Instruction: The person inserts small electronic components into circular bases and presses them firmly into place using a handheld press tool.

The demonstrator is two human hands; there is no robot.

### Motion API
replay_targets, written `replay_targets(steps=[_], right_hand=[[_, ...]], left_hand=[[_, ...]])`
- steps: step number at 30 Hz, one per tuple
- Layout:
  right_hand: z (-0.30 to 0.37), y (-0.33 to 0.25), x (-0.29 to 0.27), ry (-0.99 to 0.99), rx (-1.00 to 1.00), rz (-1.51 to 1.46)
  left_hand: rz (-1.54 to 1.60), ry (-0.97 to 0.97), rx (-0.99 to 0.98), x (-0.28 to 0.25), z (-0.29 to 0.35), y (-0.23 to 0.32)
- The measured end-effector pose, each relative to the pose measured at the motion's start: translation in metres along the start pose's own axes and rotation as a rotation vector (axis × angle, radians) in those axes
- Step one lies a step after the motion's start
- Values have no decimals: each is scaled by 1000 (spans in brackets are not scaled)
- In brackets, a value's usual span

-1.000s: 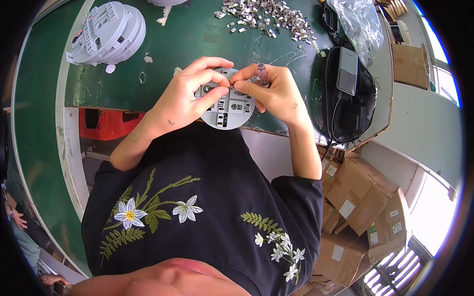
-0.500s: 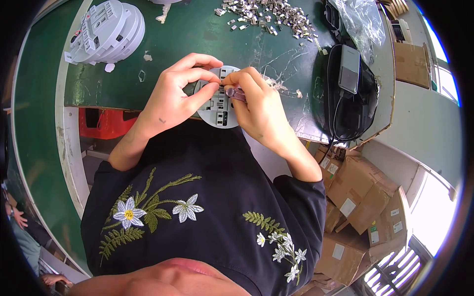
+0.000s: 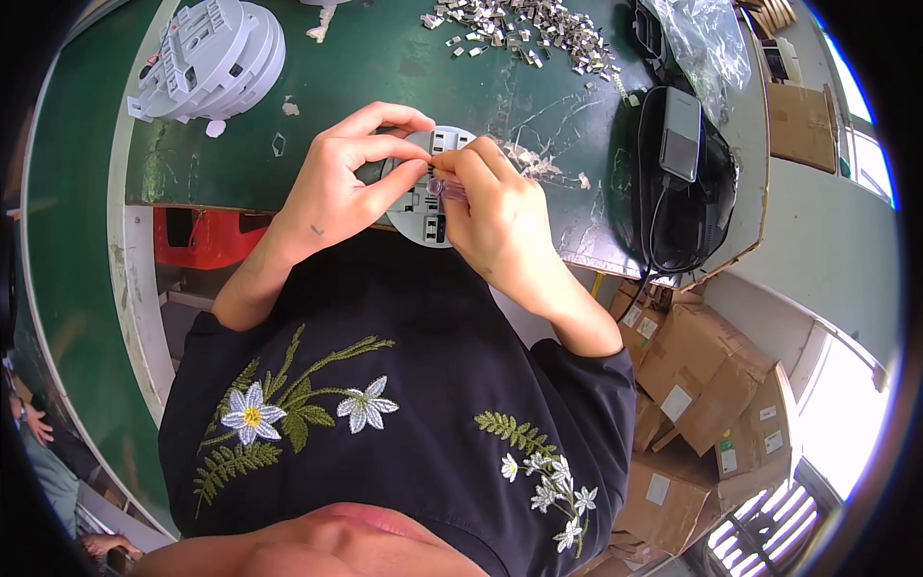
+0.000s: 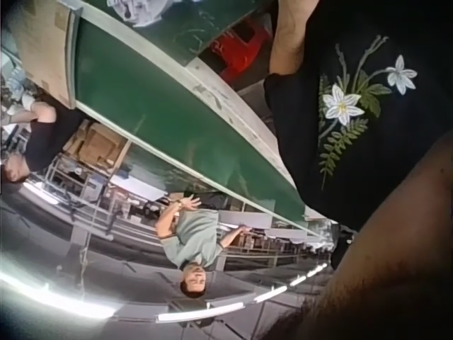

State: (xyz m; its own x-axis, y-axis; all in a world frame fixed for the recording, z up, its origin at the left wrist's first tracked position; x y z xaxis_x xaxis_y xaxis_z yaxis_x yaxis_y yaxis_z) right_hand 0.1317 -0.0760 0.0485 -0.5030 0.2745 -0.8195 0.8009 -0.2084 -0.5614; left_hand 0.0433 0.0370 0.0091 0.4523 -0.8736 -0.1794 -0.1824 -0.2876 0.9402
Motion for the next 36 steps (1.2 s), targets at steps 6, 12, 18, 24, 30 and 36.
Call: replay_targets(steps=[6,12,18,24,30,36], right_hand=[[-3,2,-4,-48,-5,-36],[-7,15,-20,-95,307,-372],[-6,23,-38,143,370,-705],[-17,32,-34,208,211,-1207],[-40,24,-26,234,-37,-1589],[-43,20,-7,161,-93,-1531]], left_hand=[[-11,-15,-21,0,0,1],[-136,83,114,0,0,16],[-336,18,222,16,-3,21],[-380,-9,216,18,-8,18],[-302,-79,189,13,0,6],[-471,-138,150,19,8,21]])
Point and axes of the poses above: each hand's wrist, its own z-axis away from the middle knuckle, its own x-axis out of the palm, y = z × x, the point moved 6 cm from there along -z, towards the middle knuckle, and after that the axes turned 5 degrees about -y, right-handed, at the moved point
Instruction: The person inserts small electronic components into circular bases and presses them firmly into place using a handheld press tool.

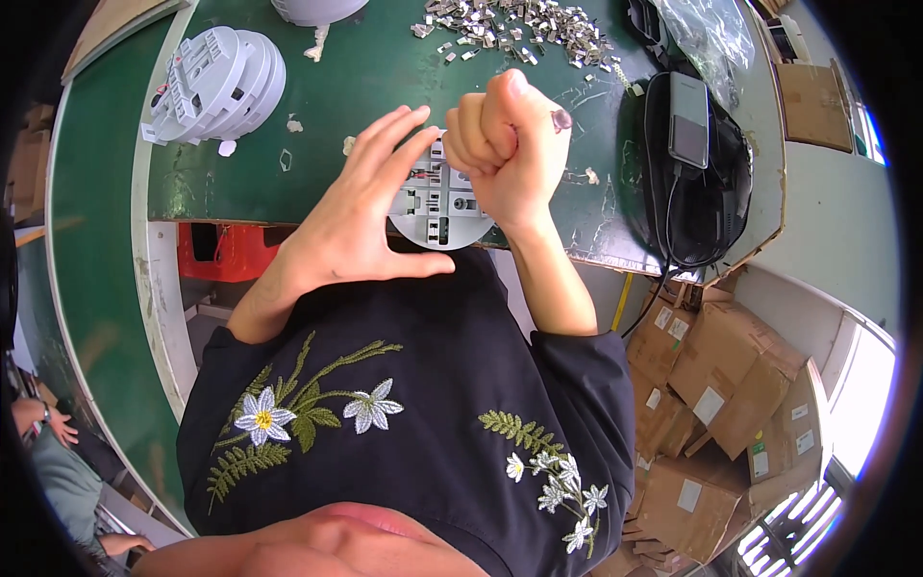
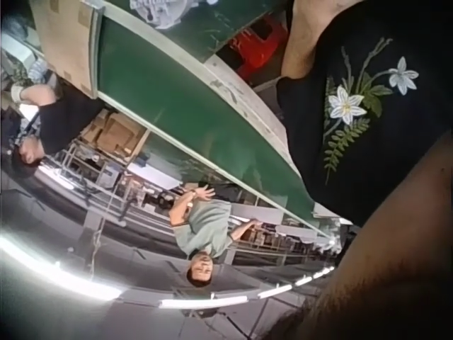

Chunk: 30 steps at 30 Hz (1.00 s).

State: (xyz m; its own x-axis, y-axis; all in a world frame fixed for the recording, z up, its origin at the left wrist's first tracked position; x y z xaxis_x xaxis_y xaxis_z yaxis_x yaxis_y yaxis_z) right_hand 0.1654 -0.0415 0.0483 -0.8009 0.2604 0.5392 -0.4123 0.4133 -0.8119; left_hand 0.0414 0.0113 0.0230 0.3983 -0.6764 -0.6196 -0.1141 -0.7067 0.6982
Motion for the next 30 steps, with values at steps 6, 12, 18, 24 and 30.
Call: replay_targets(steps=[6,12,18,24,30], right_hand=[[0,11,3,-14,34,30],[2,17,8,-20,42,113],[4,18,10,-49,43,177],[23,-46,-10,-98,-383,-96],[28,-36,-24,6,-290,-108]], left_hand=[[-31,-118,-62,18,7,-8],[-42,-99,-44,16,4,-7],[-52,-55,-12,10,7,-5],[66,-94,-77,-48,34,0],[1422,219,-278,-61,77,-34]])
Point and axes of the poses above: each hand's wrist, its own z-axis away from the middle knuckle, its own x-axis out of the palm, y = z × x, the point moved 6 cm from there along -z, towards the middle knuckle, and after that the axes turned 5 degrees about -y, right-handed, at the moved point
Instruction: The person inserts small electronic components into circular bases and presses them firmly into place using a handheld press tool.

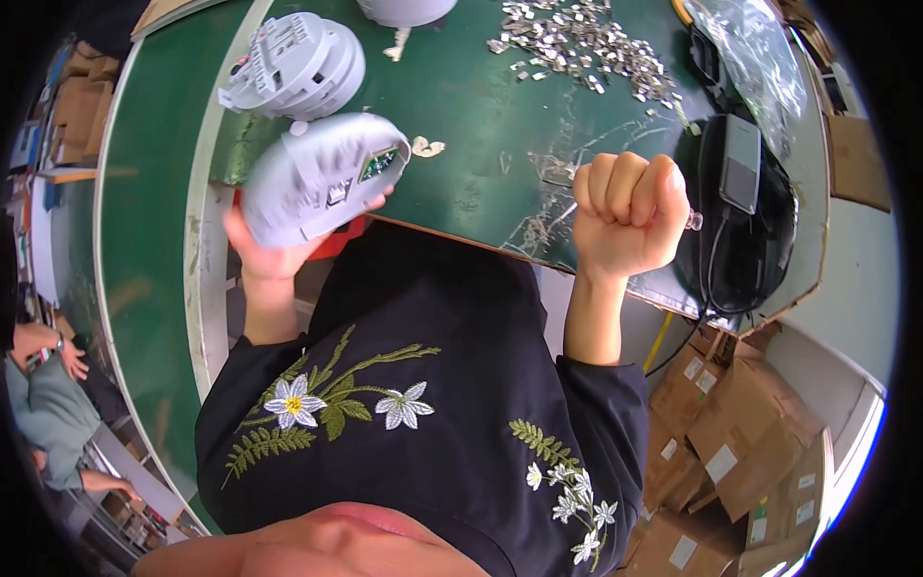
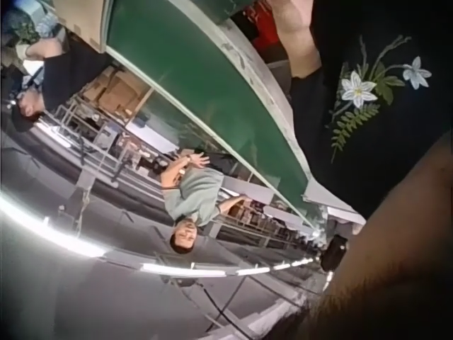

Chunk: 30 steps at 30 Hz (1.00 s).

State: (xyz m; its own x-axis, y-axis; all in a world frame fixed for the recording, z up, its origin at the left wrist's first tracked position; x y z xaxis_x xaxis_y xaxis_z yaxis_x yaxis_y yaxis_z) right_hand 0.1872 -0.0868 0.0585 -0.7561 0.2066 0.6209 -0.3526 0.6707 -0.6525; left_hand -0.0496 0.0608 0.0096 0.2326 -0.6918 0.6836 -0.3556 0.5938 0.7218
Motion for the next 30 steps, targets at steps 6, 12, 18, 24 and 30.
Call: replay_targets(steps=[6,12,18,24,30], right_hand=[[3,14,-9,51,57,-2],[7,17,-17,130,77,-43],[7,18,-18,163,105,-57],[9,22,-13,180,146,8],[3,18,-14,294,369,273]], left_hand=[[673,-38,-99,-15,-6,-4],[523,-26,-66,-20,11,31],[-1315,991,31,-58,89,167],[-1927,1425,-200,-89,45,179],[-1703,259,-94,-45,-68,120]])
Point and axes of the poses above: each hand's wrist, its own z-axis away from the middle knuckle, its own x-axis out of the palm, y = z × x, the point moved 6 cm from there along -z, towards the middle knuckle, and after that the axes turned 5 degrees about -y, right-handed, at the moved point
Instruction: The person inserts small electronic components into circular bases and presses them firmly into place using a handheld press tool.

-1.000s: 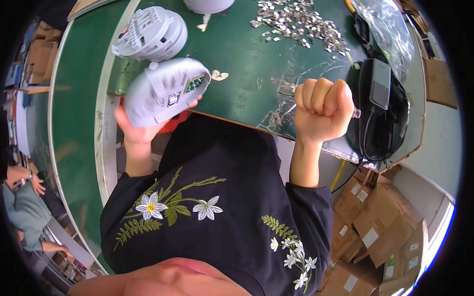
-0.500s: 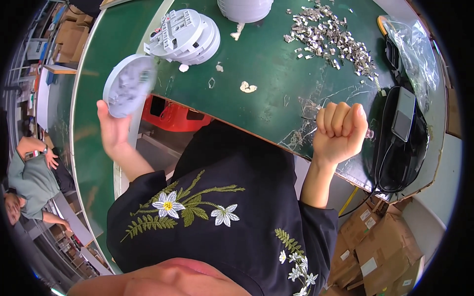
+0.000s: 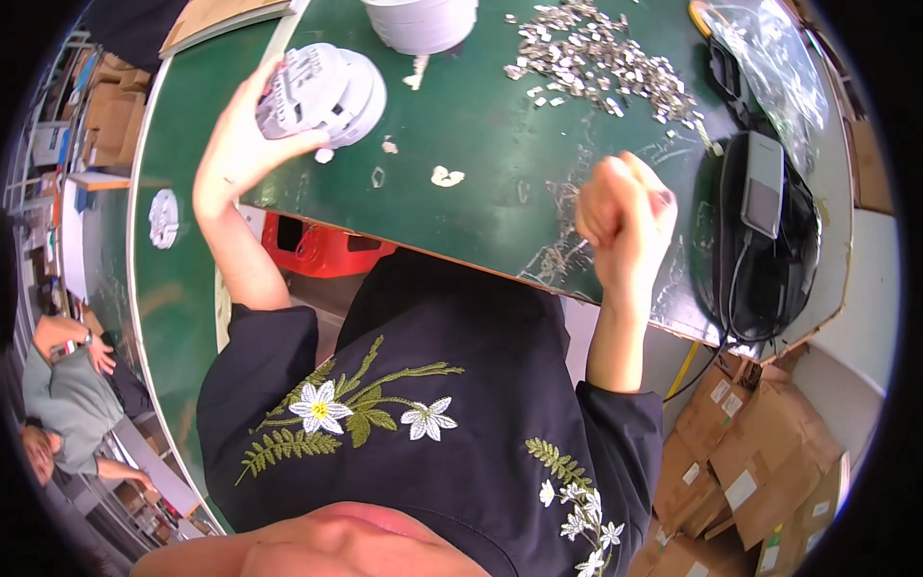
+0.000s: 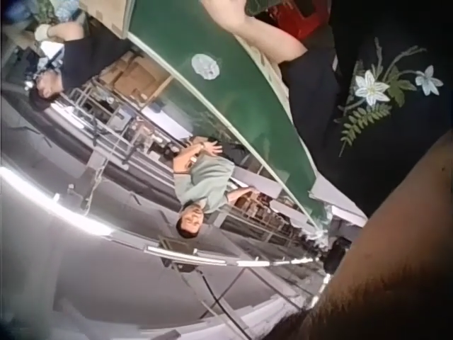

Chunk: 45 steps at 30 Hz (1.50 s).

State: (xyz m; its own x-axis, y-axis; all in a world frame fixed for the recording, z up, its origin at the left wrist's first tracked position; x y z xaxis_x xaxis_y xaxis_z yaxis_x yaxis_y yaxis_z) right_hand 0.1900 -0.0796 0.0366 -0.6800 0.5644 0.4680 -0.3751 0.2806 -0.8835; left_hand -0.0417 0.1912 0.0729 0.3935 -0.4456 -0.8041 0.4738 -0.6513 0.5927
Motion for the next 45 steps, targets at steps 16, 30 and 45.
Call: replay_targets(steps=[16,30,45], right_hand=[[-80,1,-10,-269,-504,1496],[-6,-13,6,-253,99,993],[-10,-17,4,-359,266,954]], left_hand=[[58,-232,382,146,34,114],[285,23,446,160,34,132],[498,0,418,162,24,136]])
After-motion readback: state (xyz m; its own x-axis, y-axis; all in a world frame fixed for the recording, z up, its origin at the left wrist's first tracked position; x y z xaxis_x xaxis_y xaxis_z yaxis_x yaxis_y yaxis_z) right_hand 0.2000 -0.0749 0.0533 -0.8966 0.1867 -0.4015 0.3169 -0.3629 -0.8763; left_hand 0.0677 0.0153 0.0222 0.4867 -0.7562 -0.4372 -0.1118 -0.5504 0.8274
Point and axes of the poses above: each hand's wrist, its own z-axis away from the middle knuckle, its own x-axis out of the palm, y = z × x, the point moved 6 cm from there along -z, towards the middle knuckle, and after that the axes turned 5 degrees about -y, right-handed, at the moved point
